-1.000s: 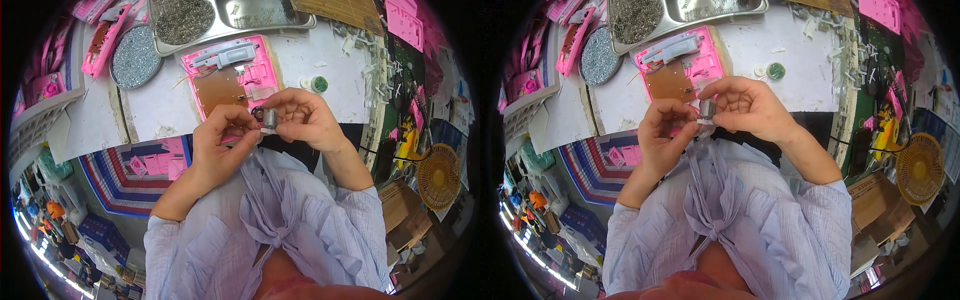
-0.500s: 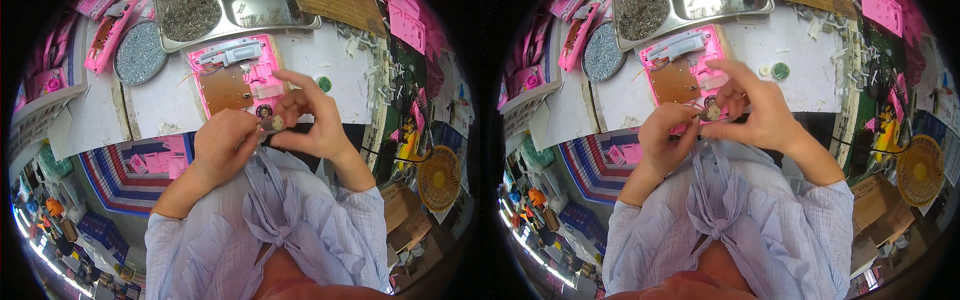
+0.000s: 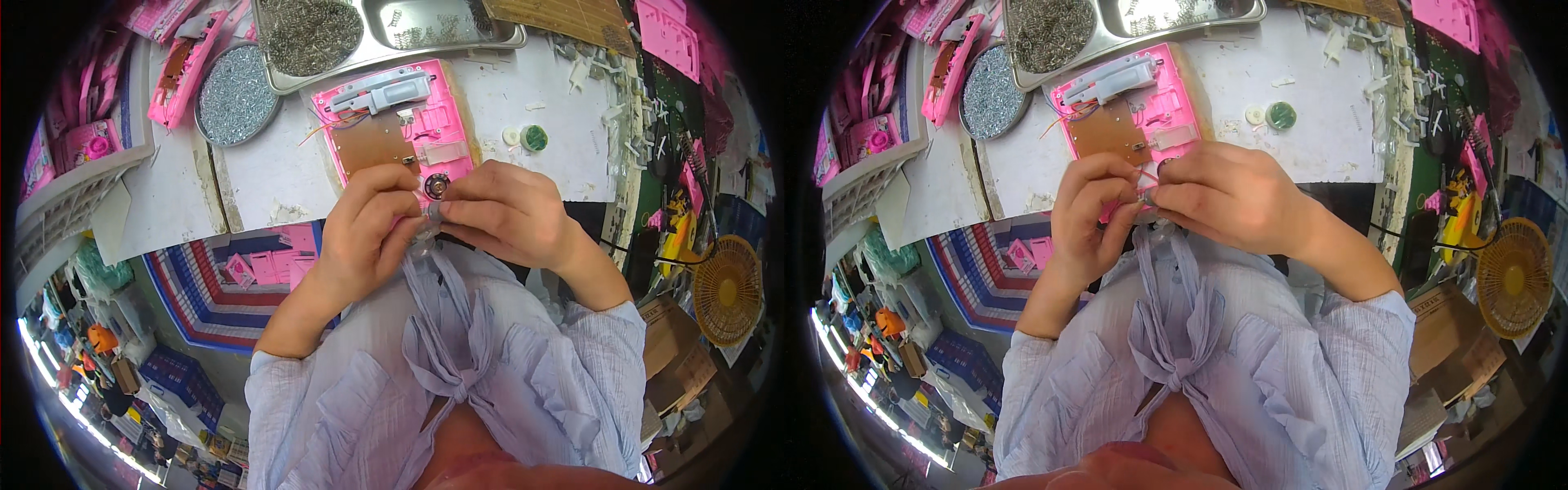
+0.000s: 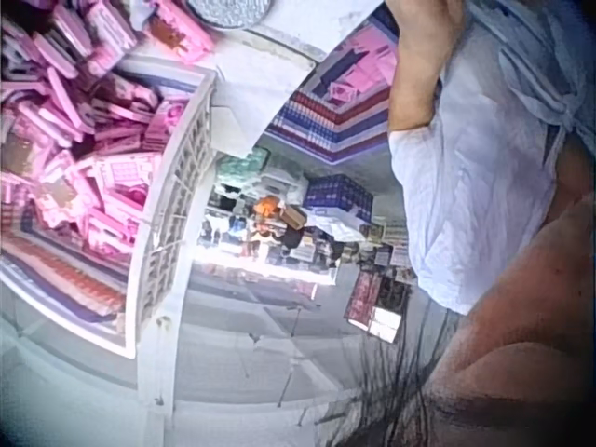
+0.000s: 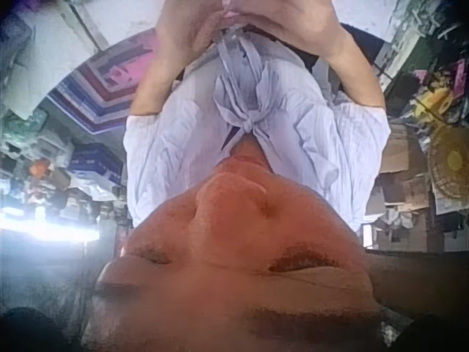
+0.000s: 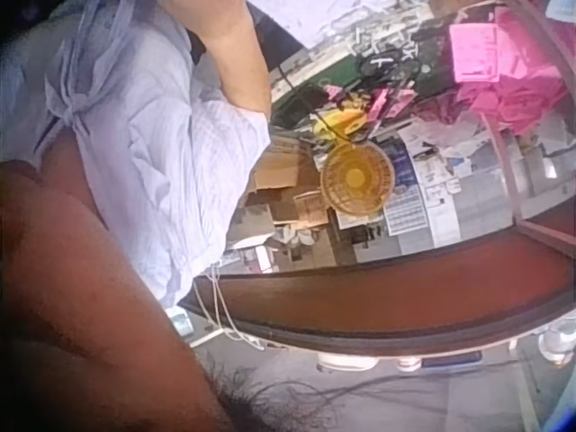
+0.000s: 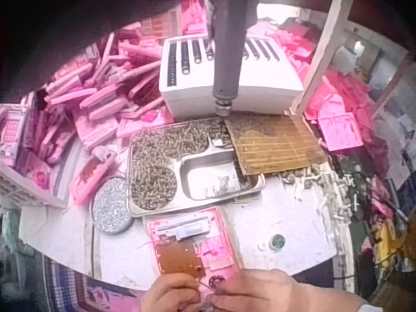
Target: Assemble and solder electronic components inside a pink plastic toy casing.
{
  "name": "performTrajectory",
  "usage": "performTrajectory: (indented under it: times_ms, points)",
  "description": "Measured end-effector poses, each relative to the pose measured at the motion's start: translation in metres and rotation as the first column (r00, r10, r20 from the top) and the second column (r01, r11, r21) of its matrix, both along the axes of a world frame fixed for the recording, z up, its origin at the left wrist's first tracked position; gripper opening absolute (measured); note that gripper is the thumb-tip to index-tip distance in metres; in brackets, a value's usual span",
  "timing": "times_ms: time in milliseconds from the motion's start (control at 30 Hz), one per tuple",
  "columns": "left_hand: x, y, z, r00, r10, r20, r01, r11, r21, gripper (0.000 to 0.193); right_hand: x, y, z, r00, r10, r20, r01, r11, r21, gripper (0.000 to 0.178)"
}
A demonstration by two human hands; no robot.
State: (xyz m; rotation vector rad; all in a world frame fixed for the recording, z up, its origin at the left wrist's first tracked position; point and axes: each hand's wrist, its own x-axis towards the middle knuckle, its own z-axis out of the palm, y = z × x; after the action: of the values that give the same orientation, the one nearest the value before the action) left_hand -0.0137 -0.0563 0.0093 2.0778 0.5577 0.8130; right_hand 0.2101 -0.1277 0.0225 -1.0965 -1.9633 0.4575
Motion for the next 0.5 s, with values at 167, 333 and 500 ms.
performTrajectory:
  times_ms: [167,333,500]
  points:
    - [0.001,-0.006,-0.004,1.0,0.027,-0.001,-0.027,0.999,-0.039,0.027,0.004,-0.006,-0.003,1.0,-0.029,-0.013,0.028,1.0,-0.008,0.03]
    - [0.009,0.016,0.002,0.998,0.045,-0.039,-0.051,0.986,-0.16,0.031,0.016,-0.014,-0.004,0.99,-0.142,-0.012,0.141,0.989,-0.048,0.033]
    - [0.045,0.038,0.004,0.928,0.217,-0.303,-0.083,0.913,0.399,0.033,0.035,-0.013,-0.007,0.927,-0.344,-0.148,0.337,0.939,-0.071,0.034]
